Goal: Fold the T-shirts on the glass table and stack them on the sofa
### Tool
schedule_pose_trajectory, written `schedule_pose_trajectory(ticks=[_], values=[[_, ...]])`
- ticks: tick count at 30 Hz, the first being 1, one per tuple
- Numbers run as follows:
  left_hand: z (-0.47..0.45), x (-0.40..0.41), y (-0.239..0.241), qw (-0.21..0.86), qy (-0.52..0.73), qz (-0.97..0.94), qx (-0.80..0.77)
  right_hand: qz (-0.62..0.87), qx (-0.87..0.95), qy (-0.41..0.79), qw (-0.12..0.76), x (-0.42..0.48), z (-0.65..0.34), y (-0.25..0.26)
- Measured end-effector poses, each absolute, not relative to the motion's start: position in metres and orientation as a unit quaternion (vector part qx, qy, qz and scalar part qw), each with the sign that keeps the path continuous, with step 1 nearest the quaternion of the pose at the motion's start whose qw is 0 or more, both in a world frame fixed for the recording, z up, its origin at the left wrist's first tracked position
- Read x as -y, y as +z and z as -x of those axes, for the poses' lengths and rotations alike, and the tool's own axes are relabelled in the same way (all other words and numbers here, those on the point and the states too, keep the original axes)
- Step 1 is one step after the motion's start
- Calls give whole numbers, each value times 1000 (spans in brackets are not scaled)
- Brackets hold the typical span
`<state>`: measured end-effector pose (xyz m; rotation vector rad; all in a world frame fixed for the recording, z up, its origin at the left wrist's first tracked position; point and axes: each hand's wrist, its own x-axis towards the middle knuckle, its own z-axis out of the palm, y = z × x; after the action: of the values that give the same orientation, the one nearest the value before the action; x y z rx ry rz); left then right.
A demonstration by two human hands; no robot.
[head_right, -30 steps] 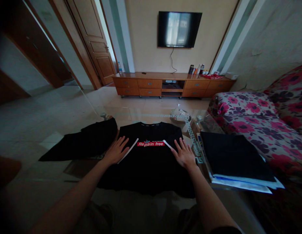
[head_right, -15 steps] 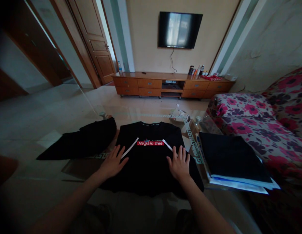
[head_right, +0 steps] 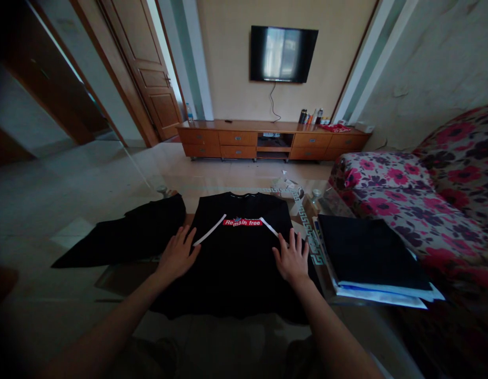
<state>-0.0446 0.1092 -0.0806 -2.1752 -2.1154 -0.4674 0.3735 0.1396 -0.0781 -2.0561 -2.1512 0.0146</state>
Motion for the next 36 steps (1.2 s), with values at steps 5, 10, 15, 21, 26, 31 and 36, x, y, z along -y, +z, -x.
schedule_pose_trajectory(ticks=[5, 10, 15, 21, 26, 31, 36], values=[[32, -93, -94, 22, -112, 698, 706, 717, 696, 15, 41, -142, -364, -86], [29, -119, -79, 59, -143, 674, 722, 702, 707, 49, 65, -178, -367, -66], [25, -100, -83, 47, -109, 678, 725, 706, 705, 19, 68, -147, -371, -74], [37, -104, -95, 16, -95, 709, 699, 716, 696, 32, 34, -137, -362, -84], [48, -111, -91, 10, -102, 721, 686, 705, 705, 40, 62, -146, -364, -81], [63, -85, -89, 20, -112, 729, 675, 678, 728, 66, 83, -134, -383, -79], [79, -56, -85, 4, -100, 740, 665, 648, 753, 102, 49, -114, -398, -75]])
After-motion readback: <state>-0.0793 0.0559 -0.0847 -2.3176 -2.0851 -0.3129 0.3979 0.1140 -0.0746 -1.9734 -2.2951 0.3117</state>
